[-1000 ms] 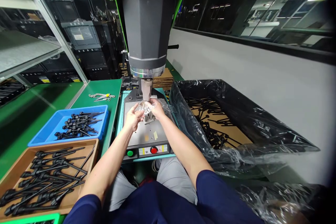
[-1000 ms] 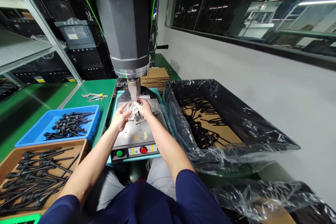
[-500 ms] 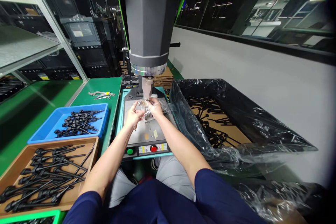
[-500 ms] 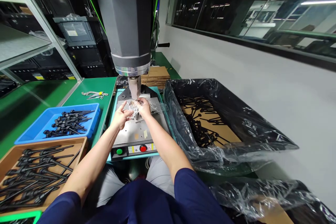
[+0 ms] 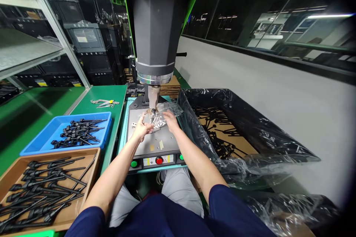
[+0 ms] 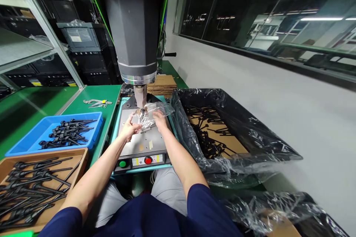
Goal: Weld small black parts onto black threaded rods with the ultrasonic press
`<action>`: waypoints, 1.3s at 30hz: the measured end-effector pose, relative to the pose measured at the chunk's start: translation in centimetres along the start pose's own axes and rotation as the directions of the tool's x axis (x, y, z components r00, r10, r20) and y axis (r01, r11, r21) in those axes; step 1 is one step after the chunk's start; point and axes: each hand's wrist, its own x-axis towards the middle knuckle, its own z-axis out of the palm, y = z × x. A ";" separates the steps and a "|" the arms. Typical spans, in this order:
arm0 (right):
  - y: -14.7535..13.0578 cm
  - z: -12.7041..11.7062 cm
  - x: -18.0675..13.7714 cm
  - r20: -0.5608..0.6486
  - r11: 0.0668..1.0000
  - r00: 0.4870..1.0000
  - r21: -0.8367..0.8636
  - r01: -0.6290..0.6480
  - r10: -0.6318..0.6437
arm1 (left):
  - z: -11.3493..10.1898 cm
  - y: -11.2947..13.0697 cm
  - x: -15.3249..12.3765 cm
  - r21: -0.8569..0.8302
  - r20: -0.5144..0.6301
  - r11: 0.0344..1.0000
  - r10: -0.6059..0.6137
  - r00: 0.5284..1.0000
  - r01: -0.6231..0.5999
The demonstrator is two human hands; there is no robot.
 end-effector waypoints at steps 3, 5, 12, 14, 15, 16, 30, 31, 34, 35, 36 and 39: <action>1.2 0.0 -1.6 -0.001 0.997 0.999 -0.055 -0.046 0.046 | -0.3 -0.2 -0.2 0.007 0.005 1.000 -0.003 1.000 0.003; 1.6 -0.2 -2.6 0.015 0.994 0.998 -0.093 -0.058 0.059 | -0.4 -0.2 -0.3 0.018 -0.004 1.000 -0.013 1.000 0.013; 1.1 -2.8 -8.0 0.067 0.968 0.998 -0.251 0.003 0.014 | -0.7 0.3 -1.6 0.109 -0.004 0.993 -0.045 0.999 0.045; 1.2 -4.6 -10.0 0.050 0.942 0.998 -0.332 0.052 -0.037 | -1.6 0.1 -2.8 0.176 -0.052 0.984 -0.017 0.999 0.026; 1.3 -5.6 -11.0 0.035 0.917 0.996 -0.390 0.086 -0.078 | -2.2 -0.3 -3.5 0.214 -0.088 0.977 0.021 0.996 -0.001; 1.7 -6.6 -12.1 0.016 0.882 0.992 -0.456 0.118 -0.125 | -3.1 -0.9 -4.4 0.256 -0.135 0.966 0.076 0.988 -0.039; 8.9 -12.9 -20.7 -0.046 0.771 0.999 -0.636 -0.036 0.008 | -12.7 -15.2 -11.8 0.715 -0.335 0.695 0.249 0.909 0.073; 9.0 -12.9 -20.8 -0.047 0.770 0.999 -0.638 -0.029 -0.002 | -12.7 -15.2 -11.7 0.711 -0.340 0.699 0.249 0.907 0.075; 9.2 -12.7 -21.1 -0.088 0.761 0.995 -0.649 -0.025 -0.042 | -12.6 -15.1 -11.6 0.718 -0.331 0.693 0.260 0.907 0.063; 9.4 -12.7 -21.2 -0.097 0.758 0.994 -0.652 -0.021 -0.057 | -12.5 -15.1 -11.6 0.720 -0.328 0.692 0.267 0.906 0.057; 9.5 -12.6 -21.3 -0.101 0.757 0.993 -0.654 -0.015 -0.068 | -12.4 -15.1 -11.7 0.719 -0.328 0.693 0.272 0.904 0.052; 9.8 -12.7 -21.5 -0.088 0.756 0.994 -0.655 -0.011 -0.062 | -12.2 -15.0 -12.0 0.712 -0.327 0.701 0.275 0.904 0.045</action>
